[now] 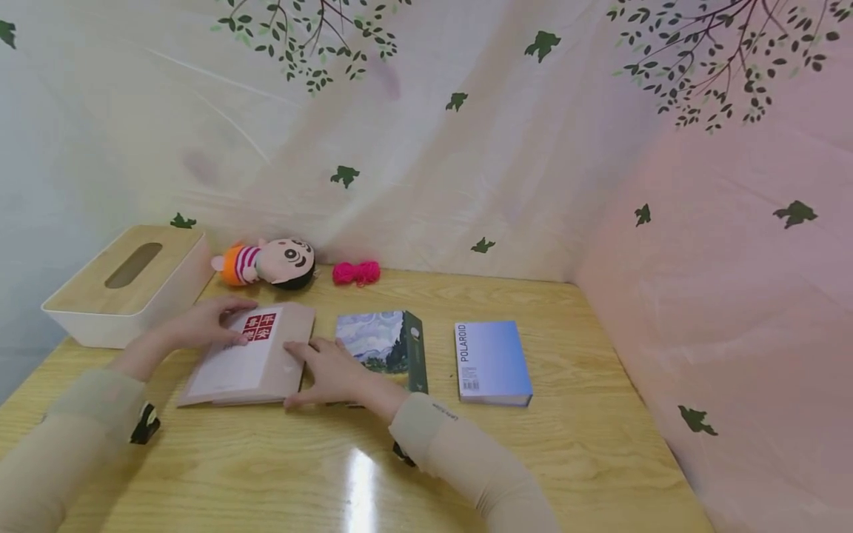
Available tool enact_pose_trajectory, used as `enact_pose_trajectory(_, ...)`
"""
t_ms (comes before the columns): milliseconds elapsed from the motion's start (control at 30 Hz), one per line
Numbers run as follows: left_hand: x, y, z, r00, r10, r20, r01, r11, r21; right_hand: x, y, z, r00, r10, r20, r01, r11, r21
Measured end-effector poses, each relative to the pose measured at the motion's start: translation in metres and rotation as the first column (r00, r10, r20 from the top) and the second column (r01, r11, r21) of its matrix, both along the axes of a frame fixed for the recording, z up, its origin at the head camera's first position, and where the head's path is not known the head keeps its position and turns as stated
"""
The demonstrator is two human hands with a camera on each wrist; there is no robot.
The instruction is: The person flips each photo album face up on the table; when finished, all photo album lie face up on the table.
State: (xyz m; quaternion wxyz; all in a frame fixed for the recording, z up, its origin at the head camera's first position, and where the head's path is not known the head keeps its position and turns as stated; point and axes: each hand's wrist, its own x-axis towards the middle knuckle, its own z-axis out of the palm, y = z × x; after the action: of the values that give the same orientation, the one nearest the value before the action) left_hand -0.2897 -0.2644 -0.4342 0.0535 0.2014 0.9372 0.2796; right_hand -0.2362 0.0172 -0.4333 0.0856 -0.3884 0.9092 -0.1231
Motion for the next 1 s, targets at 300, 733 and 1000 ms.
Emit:
enact_pose_trajectory(300, 0.002, 0.009, 0.009, 0.998, 0.041, 0.049, -0.040, 0.999, -0.024, 0.004, 0.003, 0.010, 1.000, -0.003, -0.006, 0.003, 0.999, -0.040)
enact_pose_trajectory(733, 0.004, 0.023, 0.018, 0.997, 0.067, 0.045, -0.070, 0.997, 0.046, 0.006, 0.005, 0.025, 1.000, 0.012, 0.014, -0.010, 0.993, -0.114)
enact_pose_trajectory(1000, 0.004, 0.031, 0.023, 0.995, 0.078, 0.065, -0.085, 0.990, 0.115, 0.007, 0.006, 0.039, 1.000, 0.013, -0.026, -0.017, 0.986, -0.163)
